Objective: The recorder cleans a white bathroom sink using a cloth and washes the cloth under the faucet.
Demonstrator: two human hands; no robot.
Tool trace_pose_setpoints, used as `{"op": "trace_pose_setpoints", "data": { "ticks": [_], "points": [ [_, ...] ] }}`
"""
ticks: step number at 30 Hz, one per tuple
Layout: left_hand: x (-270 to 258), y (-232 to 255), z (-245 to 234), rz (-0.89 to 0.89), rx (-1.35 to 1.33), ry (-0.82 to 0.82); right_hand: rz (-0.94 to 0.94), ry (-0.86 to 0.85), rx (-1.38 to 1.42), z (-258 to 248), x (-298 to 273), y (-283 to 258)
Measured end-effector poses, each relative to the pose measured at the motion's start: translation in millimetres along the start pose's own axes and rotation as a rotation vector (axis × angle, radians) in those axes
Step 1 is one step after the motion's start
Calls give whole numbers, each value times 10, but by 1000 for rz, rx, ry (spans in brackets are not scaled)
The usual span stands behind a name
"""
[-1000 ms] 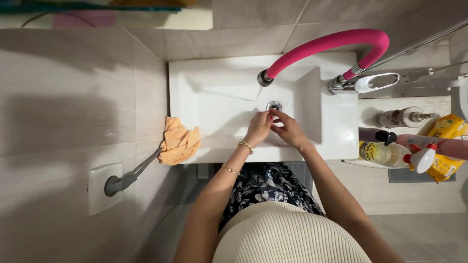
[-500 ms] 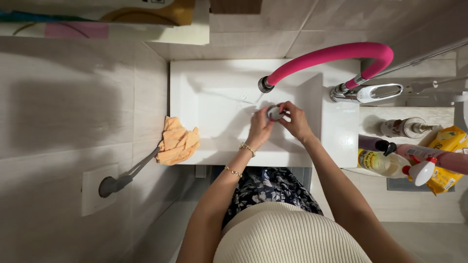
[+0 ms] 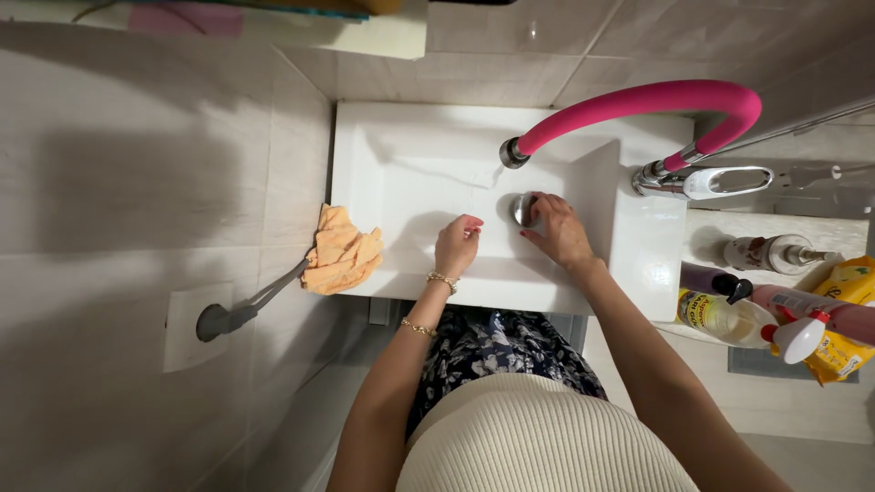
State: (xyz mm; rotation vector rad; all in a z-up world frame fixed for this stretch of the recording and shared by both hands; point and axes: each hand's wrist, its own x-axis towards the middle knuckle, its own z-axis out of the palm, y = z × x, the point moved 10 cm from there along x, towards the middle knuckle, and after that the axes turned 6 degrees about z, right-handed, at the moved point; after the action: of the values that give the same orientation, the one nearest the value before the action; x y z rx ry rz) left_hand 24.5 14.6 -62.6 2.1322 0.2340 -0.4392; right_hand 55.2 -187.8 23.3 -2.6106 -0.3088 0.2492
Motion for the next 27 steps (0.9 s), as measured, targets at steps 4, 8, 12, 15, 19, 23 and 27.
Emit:
{"op": "trace_pose_setpoints", "data": {
  "ticks": [4, 8, 12, 15, 19, 23, 27],
  "points": [
    [-91, 25, -409, 5, 20, 73, -8, 44, -113, 7, 50, -12],
    [-122, -44, -722, -23, 37, 144, 11, -9, -259, 98, 180, 2],
    [-171, -36, -840, 9, 28, 173, -26, -149, -365, 13, 186, -271],
    [-234, -35, -861, 28, -19, 182, -7, -159, -399, 93, 166, -193],
    [-343, -60, -927, 44, -70, 188, -12, -142, -413, 146, 194, -165],
    [-395, -93, -974, 78, -91, 213, -8, -67, -543, 283, 292, -16],
    [-439, -12, -1029, 150, -140, 238, 147, -76, -649, 172, 297, 78]
  ]
}}
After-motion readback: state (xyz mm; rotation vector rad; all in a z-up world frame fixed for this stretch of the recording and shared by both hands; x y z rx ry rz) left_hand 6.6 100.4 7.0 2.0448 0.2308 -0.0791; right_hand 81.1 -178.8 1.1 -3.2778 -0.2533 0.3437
